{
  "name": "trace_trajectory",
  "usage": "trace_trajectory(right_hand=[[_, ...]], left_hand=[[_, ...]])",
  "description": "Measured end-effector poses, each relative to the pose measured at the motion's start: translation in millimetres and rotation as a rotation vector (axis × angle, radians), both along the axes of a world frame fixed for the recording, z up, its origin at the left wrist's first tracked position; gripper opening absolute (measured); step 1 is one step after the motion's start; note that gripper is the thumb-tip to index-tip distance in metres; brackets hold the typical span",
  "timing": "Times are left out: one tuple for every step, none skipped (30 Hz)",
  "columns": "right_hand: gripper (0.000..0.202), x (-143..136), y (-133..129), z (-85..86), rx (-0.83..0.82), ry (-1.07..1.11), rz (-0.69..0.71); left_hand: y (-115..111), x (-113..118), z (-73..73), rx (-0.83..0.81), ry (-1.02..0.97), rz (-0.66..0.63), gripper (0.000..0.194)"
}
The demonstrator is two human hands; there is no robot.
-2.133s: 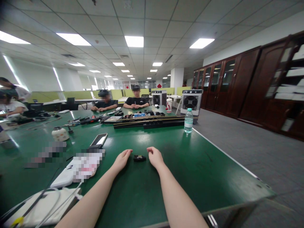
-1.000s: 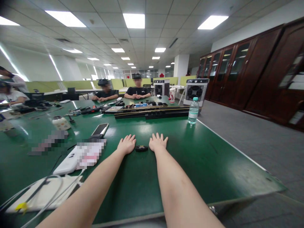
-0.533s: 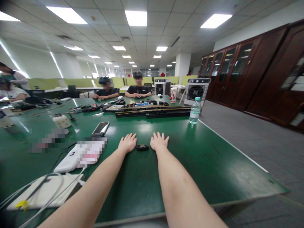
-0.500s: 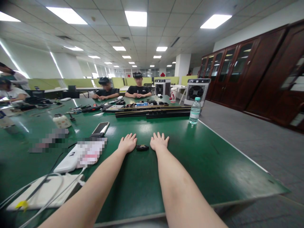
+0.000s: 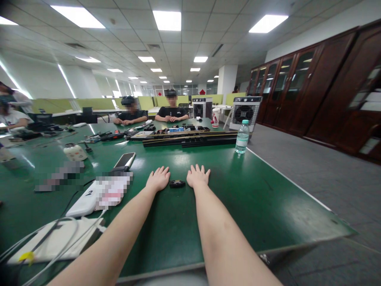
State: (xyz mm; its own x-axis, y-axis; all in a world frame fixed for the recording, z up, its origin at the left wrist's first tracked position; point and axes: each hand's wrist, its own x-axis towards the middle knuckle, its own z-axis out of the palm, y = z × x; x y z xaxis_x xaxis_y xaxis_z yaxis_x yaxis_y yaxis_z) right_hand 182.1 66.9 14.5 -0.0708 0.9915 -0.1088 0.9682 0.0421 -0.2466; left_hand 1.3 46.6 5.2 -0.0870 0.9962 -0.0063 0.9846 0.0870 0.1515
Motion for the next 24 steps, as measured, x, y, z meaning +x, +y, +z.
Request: trace_trajectory(right_hand=[[0.056,0,0,-0.3,0.001,0.001,0.000],[0.056,0,0,-0.6,0.001,0.002,0.001],[0.055,0,1,-1.0,0.001,0.003,0.001],[0.055,0,1,-1.2,0.001,0.005,0.002],[0.055,0,1,-1.5,0.000,0.007,0.002],[0.055,0,1,-1.7,0.001,0.010,0.001],[0.055,0,2,-1.9,0.002,0.014,0.002],[0.055,0,1,-2.2,0.006,0.018,0.002],[0.055,0,1,-2.5,0.011,0.025,0.001],[0.055,0,1,-2.9,0.021,0.033,-0.001],[0.055,1,0,-3.5,0.036,0.048,0.001],[0.054,2,-1,-4.4,0.054,0.066,0.002],[0.053,4,-1,-5.5,0.081,0.093,0.014],[0.052,7,-2,-6.7,0.114,0.139,0.050],[0.050,10,-2,-8.2,0.145,0.207,0.092],[0.048,14,-2,-9.6,0.167,0.298,0.119],[0.047,18,-1,-11.0,0.176,0.405,0.124],[0.046,22,0,-12.3,0.170,0.522,0.108],[0.046,25,1,-13.5,0.161,0.636,0.079],[0.047,27,1,-14.5,0.152,0.735,0.060],[0.049,28,1,-15.4,0.141,0.818,0.051],[0.050,27,0,-16.1,0.138,0.876,0.070],[0.049,26,-2,-16.7,0.129,0.901,0.103],[0.048,23,-6,-17.1,0.124,0.896,0.138]], left_hand=[[0,0,-0.2,0.005,0.000,0.000,0.056],[0,0,-0.5,0.008,0.000,-0.001,0.055],[0,0,-0.7,0.011,0.000,-0.001,0.055],[0,0,-0.8,0.011,-0.001,-0.001,0.055],[0,0,-0.9,0.008,-0.004,0.000,0.055],[0,0,-0.9,0.006,-0.007,0.001,0.055],[0,0,-0.9,0.004,-0.009,0.001,0.055],[0,0,-0.7,0.005,-0.011,0.001,0.055],[0,0,-0.6,0.008,-0.014,0.000,0.055],[0,1,-0.3,0.012,-0.019,0.000,0.054],[0,0,0.0,0.019,-0.026,-0.001,0.053],[0,0,0.3,0.018,-0.041,-0.004,0.053],[-1,-1,0.6,0.023,-0.059,-0.002,0.052],[-2,-2,1.0,0.038,-0.079,-0.008,0.051],[-3,-3,1.3,0.066,-0.109,-0.022,0.050],[-5,-4,1.5,0.098,-0.159,-0.041,0.047],[-8,-5,1.7,0.127,-0.230,-0.035,0.045],[-11,-6,1.7,0.140,-0.310,0.000,0.047],[-14,-7,1.7,0.148,-0.380,0.045,0.050],[-18,-8,1.6,0.157,-0.435,0.067,0.051],[-22,-8,1.4,0.159,-0.475,0.038,0.051],[-26,-8,1.2,0.159,-0.492,-0.016,0.050],[-29,-7,1.2,0.144,-0.477,-0.082,0.048],[-32,-6,1.2,0.132,-0.440,-0.133,0.047]])
